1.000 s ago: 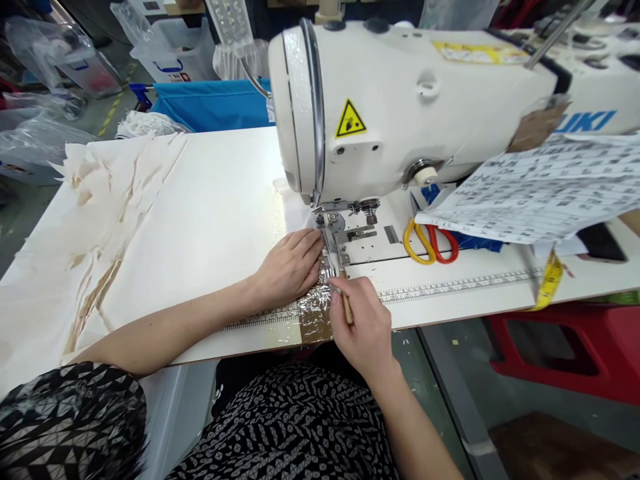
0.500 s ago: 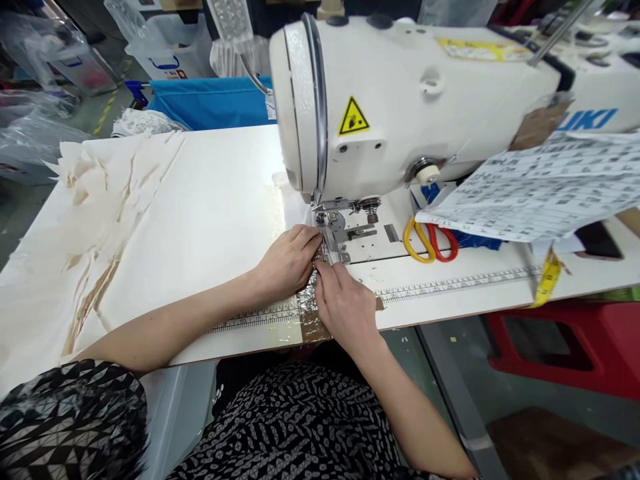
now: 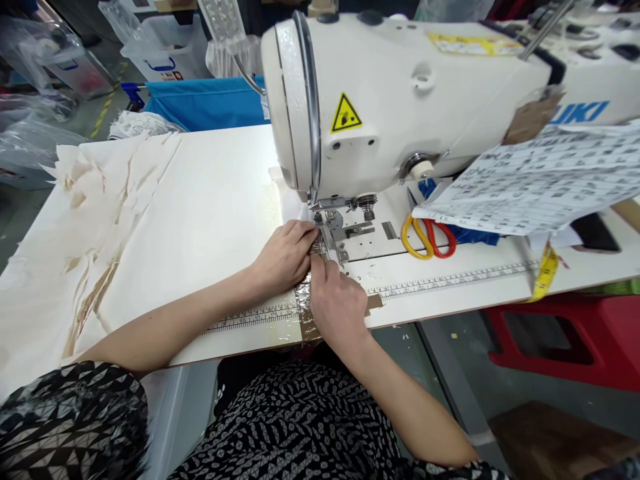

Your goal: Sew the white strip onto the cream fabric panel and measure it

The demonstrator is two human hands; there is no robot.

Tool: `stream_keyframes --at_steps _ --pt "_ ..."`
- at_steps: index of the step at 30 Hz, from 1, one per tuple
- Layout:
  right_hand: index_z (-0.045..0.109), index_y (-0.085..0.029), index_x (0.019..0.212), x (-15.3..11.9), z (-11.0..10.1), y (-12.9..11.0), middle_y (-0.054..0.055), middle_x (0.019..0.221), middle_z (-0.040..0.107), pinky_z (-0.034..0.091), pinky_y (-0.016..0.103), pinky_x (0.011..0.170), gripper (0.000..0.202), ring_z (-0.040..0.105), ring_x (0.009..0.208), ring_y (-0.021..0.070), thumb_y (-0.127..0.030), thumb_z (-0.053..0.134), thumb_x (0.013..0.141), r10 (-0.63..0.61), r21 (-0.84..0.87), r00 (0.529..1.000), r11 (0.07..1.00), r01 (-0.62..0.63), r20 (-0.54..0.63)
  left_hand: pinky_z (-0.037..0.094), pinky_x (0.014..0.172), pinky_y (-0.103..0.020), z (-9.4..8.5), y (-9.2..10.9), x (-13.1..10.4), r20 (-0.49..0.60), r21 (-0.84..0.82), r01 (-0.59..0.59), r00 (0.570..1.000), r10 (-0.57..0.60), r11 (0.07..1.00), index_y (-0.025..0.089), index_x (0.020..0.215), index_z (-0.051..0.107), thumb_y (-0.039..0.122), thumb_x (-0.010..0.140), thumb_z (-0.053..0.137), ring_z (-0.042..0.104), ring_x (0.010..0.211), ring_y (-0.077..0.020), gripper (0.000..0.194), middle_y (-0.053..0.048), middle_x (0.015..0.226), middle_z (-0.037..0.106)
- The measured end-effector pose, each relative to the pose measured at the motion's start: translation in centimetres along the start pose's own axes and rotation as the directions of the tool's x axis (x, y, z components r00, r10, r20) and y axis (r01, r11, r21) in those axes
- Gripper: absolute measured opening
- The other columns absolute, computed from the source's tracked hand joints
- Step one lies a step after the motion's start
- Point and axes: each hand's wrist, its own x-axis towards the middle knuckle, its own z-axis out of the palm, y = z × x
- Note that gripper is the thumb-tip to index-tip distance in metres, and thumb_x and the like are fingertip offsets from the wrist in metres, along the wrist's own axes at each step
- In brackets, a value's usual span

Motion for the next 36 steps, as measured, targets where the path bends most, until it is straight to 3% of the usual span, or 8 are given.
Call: stream_keyframes --at_steps 5,12,17,20,22,26,29,36 --pt "0.064 -0.008 0.121 1.0 -0.7 -0.4 0.012 0.083 0.071 0.031 0.029 0.042 0.035 0.059 0.051 0.0172 -0.013 0.037 0.098 -0.001 0.006 0.999 1.0 0.0 0.047 0.047 0.099 -0.043 -0.9 -0.6 0.5 0.04 -0.012 0.026 0.999 -0.025 1.0 0.006 0.125 0.059 0.02 0.096 0.039 0.052 0.117 -0.0276 0.037 -0.015 0.128 0.06" --pt "0.063 -0.011 0.12 -1.8 -2.7 0.5 0.008 0.083 0.071 0.037 0.024 0.047 0.034 0.06 0.056 0.0149 -0.022 0.035 0.104 -0.116 0.213 0.984 0.967 0.143 -0.133 0.048 0.098 -0.04 -4.1 0.1 0.1 0.165 0.027 0.074 0.983 -0.077 0.997 0.008 0.122 0.061 0.014 0.095 0.037 0.054 0.117 -0.0247 0.037 -0.014 0.13 0.061" --pt "0.057 -0.019 0.13 -3.5 -1.9 1.2 0.007 0.089 0.07 0.042 0.02 0.047 0.035 0.065 0.067 0.016 -0.027 0.034 0.105 -0.201 0.482 0.951 0.826 0.293 -0.235 0.051 0.076 -0.033 -6.3 -1.2 -5.3 0.283 0.013 0.087 0.955 -0.087 0.996 0.011 0.112 0.064 0.023 0.099 0.038 0.062 0.091 -0.0204 0.031 -0.011 0.109 0.066" --pt "0.052 -0.022 0.138 -3.9 -1.4 1.3 0.009 0.097 0.071 0.047 0.024 0.049 0.04 0.068 0.074 0.0205 -0.032 0.033 0.104 -0.147 0.602 0.981 0.775 0.193 -0.126 0.052 0.08 -0.032 -7.3 -2.9 -11.4 0.186 0.045 0.295 0.936 -0.298 0.954 0.016 0.122 0.06 0.024 0.099 0.04 0.061 0.1 -0.0203 0.032 -0.009 0.111 0.065" --pt "0.053 -0.021 0.137 -4.1 -1.2 1.6 0.012 0.104 0.072 0.047 0.025 0.047 0.042 0.068 0.068 0.0211 -0.037 0.035 0.103 -0.101 0.615 0.995 0.784 0.085 -0.008 0.052 0.086 -0.035 -7.9 -4.1 -15.9 0.002 0.146 0.536 0.84 -0.542 0.832 0.019 0.123 0.059 0.026 0.098 0.042 0.058 0.107 -0.0227 0.031 -0.01 0.115 0.063" --pt "0.056 -0.019 0.127 -4.5 -0.9 2.3 0.013 0.109 0.072 0.046 0.029 0.045 0.043 0.058 0.046 0.0167 -0.047 0.037 0.1 -0.085 0.573 0.985 0.819 -0.016 0.149 0.051 0.089 -0.041 -9.5 -5.7 -23.3 -0.329 0.25 0.893 0.442 -0.835 0.375 0.018 0.124 0.058 0.029 0.093 0.05 0.052 0.114 -0.0288 0.034 -0.013 0.119 0.06" --pt "0.055 -0.021 0.123 -4.5 -0.6 2.3 0.009 0.102 0.074 0.046 0.032 0.049 0.044 0.058 0.046 0.0194 -0.05 0.036 0.097 -0.028 0.538 0.983 0.84 -0.076 0.184 0.051 0.08 -0.039 -10.5 -6.2 -26.0 -0.336 0.252 0.958 0.218 -0.916 0.135 0.017 0.111 0.062 0.031 0.092 0.048 0.054 0.111 -0.0304 0.027 -0.013 0.114 0.063" --pt "0.062 -0.021 0.113 -4.7 1.1 3.3 0.005 0.078 0.071 0.042 0.028 0.044 0.047 0.056 0.045 0.0175 -0.059 0.045 0.091 0.018 0.656 0.975 0.737 -0.162 0.22 0.048 0.08 -0.035 -12.2 -6.3 -26.6 -0.349 0.208 0.97 0.196 -0.916 0.129 0.017 0.094 0.063 0.022 0.095 0.038 0.059 0.105 -0.0268 0.025 -0.011 0.107 0.067"
